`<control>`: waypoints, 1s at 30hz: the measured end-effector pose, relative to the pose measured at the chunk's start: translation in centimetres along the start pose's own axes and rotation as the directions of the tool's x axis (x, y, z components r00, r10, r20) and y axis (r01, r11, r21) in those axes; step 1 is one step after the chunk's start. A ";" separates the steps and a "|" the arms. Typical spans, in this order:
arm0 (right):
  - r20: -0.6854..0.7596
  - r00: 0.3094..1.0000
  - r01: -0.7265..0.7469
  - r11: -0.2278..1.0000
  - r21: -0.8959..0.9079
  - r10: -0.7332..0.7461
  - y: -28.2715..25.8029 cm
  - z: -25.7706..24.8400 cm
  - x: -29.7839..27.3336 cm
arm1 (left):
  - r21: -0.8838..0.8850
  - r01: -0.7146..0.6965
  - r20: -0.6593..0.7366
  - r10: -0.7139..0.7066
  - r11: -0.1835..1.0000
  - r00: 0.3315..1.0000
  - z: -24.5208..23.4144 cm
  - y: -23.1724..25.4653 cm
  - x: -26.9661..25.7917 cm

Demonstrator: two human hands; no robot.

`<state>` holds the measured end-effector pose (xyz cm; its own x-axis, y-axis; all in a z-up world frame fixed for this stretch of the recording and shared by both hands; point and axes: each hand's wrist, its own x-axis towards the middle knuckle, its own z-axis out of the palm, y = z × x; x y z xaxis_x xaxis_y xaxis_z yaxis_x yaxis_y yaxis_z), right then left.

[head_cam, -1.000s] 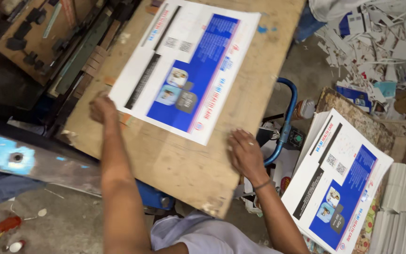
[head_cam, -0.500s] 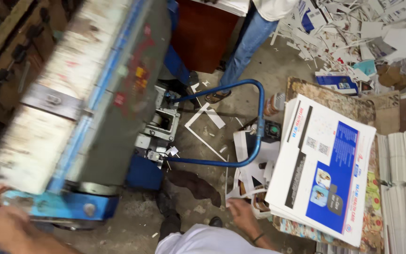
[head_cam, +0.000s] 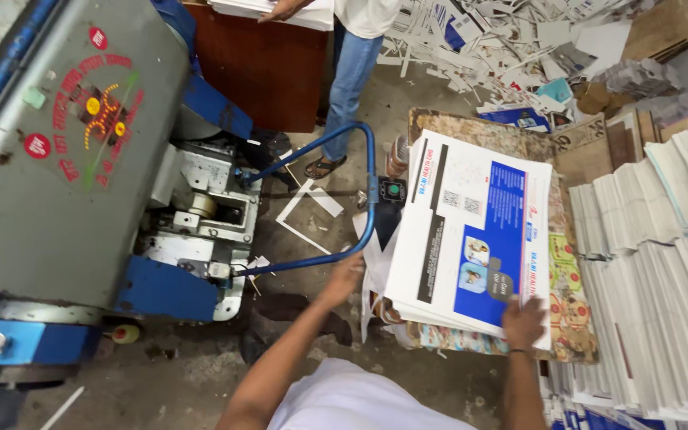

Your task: The person repeatedly picks up printed paper sheets from a stack, places them onto a machine, and then removes them to place them on a different stack. The person handles the sheets one by one in a continuous loop.

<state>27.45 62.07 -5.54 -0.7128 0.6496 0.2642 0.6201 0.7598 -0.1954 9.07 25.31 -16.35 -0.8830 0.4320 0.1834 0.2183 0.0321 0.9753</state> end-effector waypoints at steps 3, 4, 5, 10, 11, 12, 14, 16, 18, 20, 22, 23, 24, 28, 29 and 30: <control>0.337 0.914 0.329 0.899 -0.289 -0.227 -3.4 3.4 -5.2 | 0.134 0.337 0.066 -0.348 0.932 0.935 7.8 0.2 -0.2; 0.059 0.901 0.423 0.900 0.109 -0.430 -5.2 5.1 -6.9 | 0.314 0.344 0.024 -0.369 0.885 0.929 9.4 0.8 -0.6; 0.190 0.861 0.449 0.880 0.155 -0.473 -5.9 5.9 -8.5 | 0.480 0.345 -0.020 -0.384 0.806 0.923 10.7 1.5 -0.8; 0.097 0.885 0.371 0.816 0.443 -0.455 -6.1 6.6 -11.9 | 0.485 0.024 -0.024 -0.014 0.874 1.000 11.1 9.5 1.4; 0.034 0.901 0.379 0.826 0.418 -0.432 -5.7 6.0 -11.8 | 0.420 0.042 0.096 -0.090 0.907 0.991 10.5 12.0 2.6; -0.029 0.913 0.385 0.835 0.392 -0.407 -5.3 5.2 -11.8 | 0.416 -0.119 0.125 0.073 0.902 0.989 9.8 14.6 3.1; -0.150 0.930 0.368 0.846 0.385 -0.336 -5.6 3.4 -10.9 | 0.330 -0.360 0.211 0.304 0.873 0.929 7.0 20.2 4.2; -0.193 0.955 0.294 0.821 0.489 -0.227 -7.2 1.8 -11.1 | 0.166 -0.474 0.283 0.419 0.865 0.863 2.8 24.7 3.6; -0.166 0.980 0.194 0.736 0.648 -0.112 -9.6 0.3 -10.9 | 0.094 -0.495 0.263 0.458 0.864 0.849 -2.2 27.6 2.4; -0.184 0.979 0.191 0.695 0.693 -0.086 -12.8 -1.0 -9.7 | 0.092 -0.454 0.199 0.431 0.886 0.880 -7.2 28.6 1.3; -0.278 0.945 0.309 0.742 0.595 -0.171 -16.3 -1.7 -8.1 | 0.017 -0.546 0.025 0.546 0.837 0.838 -12.6 26.9 1.0; -0.351 0.893 0.425 0.780 0.459 -0.280 -17.9 -2.0 -6.9 | -0.078 -0.351 -0.078 0.346 0.933 0.935 -15.1 25.2 0.7; -0.406 0.825 0.529 0.790 0.310 -0.394 -19.6 -2.3 -5.8 | -0.195 -0.148 -0.155 0.118 0.970 0.981 -17.6 23.0 0.5; -0.190 0.701 0.708 0.703 0.069 -0.687 -28.3 -1.7 -3.3 | -0.372 0.088 -0.446 -0.262 0.924 0.856 -28.8 11.3 0.9; -0.072 0.681 0.732 0.680 0.049 -0.728 -30.8 -1.2 -3.4 | -0.349 0.190 -0.483 -0.350 0.917 0.803 -31.4 8.1 0.9; 0.065 0.662 0.748 0.663 -0.006 -0.746 -33.8 -0.3 -3.2 | -0.330 0.293 -0.518 -0.431 0.897 0.738 -34.0 5.1 0.6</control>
<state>8.90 34.30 0.52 -0.9563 -0.1352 0.2591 -0.1201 0.9900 0.0734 -4.46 -4.87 -7.09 -0.9615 -0.1623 -0.2218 -0.1996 -0.1422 0.9695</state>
